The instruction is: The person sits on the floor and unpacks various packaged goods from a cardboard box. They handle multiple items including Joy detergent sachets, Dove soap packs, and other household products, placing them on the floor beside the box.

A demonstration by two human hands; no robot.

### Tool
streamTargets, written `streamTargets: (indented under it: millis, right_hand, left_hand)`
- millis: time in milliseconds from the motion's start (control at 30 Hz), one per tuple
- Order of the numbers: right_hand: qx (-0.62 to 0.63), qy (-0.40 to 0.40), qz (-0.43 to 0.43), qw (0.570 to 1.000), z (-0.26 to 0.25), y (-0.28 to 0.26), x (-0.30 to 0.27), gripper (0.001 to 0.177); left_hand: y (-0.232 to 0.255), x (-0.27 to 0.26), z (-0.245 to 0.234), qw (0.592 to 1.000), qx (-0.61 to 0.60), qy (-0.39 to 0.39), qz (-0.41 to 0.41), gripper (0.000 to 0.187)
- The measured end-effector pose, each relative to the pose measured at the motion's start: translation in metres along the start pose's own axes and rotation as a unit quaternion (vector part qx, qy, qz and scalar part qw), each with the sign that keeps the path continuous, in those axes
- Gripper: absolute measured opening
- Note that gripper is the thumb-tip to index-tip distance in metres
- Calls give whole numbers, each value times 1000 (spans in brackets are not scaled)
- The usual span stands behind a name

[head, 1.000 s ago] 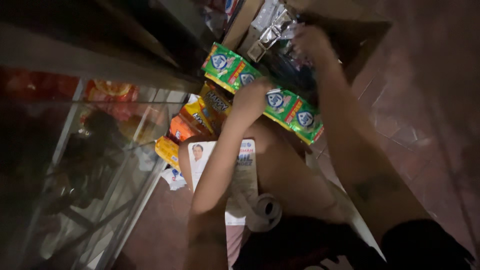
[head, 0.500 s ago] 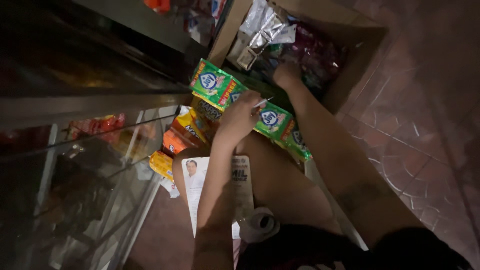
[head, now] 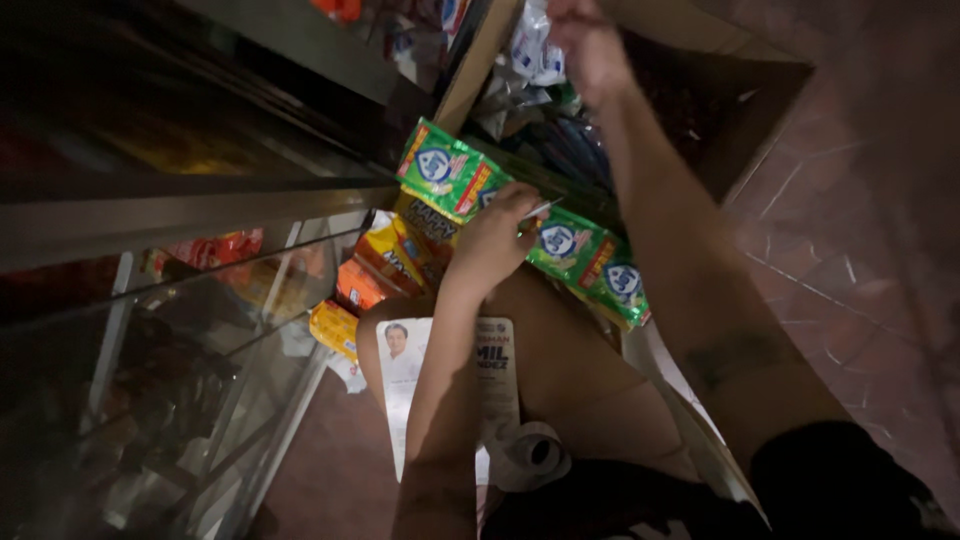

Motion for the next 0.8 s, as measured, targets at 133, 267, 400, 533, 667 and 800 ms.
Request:
streamTargets:
  millis: [133, 267, 400, 533, 667, 800]
  right_hand:
    - [-171, -70, 21, 983, 4, 13, 1, 20]
    - [-467, -45, 61, 881, 24, 32, -33, 28]
    - [-420, 50, -98, 901, 31, -7, -42, 25]
    - [-385, -143, 90, 907, -4, -39, -34, 30]
    - [-465, -167, -40, 868, -75, -148, -99, 23]
    - [-341, -63, -241, 907, -116, -252, -187, 13]
  left_hand:
    - [-5, -1, 0, 1000, -14, 1, -7, 22]
    - [-5, -2, 2, 1000, -7, 5, 11, 27]
    - [-8, -1, 3, 1000, -16, -6, 11, 19]
    - [-12, -2, 9, 1000, -8, -6, 16, 22]
    - [-11, -1, 2, 999, -21, 3, 30, 19]
    - [-8, -3, -6, 998, -43, 18, 30, 23]
Point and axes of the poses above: each hand's wrist, its own x-axis towards the middle knuckle, its own z-axis out of the palm, y = z × x, the point moved 7 cm from there along x, towards the middle knuckle, and after that the axes turned 12 degrees about -y, right-handed, at the moved point
